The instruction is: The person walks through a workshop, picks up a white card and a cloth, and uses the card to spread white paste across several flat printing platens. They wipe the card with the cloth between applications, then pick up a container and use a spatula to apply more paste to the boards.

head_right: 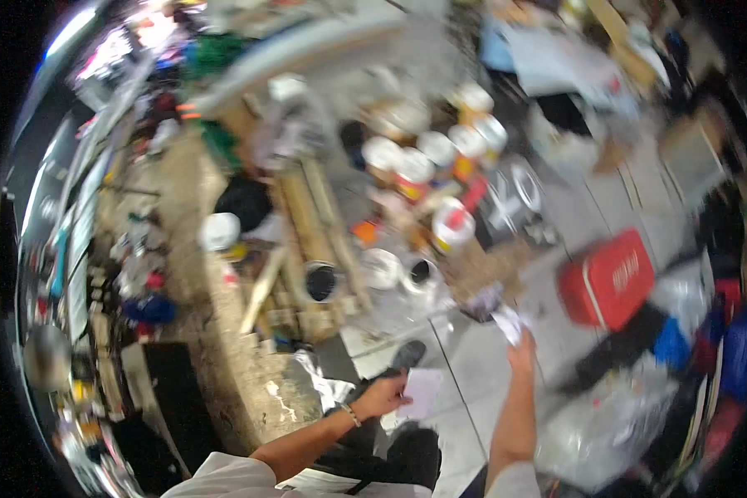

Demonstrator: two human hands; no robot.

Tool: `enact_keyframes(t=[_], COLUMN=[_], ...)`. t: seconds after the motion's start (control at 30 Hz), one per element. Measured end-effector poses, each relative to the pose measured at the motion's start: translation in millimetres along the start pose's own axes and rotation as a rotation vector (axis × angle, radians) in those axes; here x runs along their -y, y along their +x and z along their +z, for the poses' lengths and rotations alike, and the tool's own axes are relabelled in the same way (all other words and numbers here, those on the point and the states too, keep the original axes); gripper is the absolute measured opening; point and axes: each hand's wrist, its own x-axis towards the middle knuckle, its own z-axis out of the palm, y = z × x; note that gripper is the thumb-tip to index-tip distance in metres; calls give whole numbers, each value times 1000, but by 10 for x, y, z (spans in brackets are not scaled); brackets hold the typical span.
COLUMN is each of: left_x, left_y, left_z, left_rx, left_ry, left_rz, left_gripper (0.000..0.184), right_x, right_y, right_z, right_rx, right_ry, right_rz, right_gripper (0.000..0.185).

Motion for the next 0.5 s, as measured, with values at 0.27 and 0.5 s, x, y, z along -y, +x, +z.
enact_keyframes(t=[0.27,0.5], left_x=[-545,-77], left_y=[-1842,-2888], left_z=[-1091,-2308], left_rx=[-304,-457], left_ry=[-359,-671], left_rz=[-46,65], left_gripper=[36,42], right_x=[1152,2754], right_y=[-274,-690], right_z=[-772,-527], right_rx=[-173,-120], right_ry=[375,380], right_rz=[-91,-253], right_gripper=[57,48])
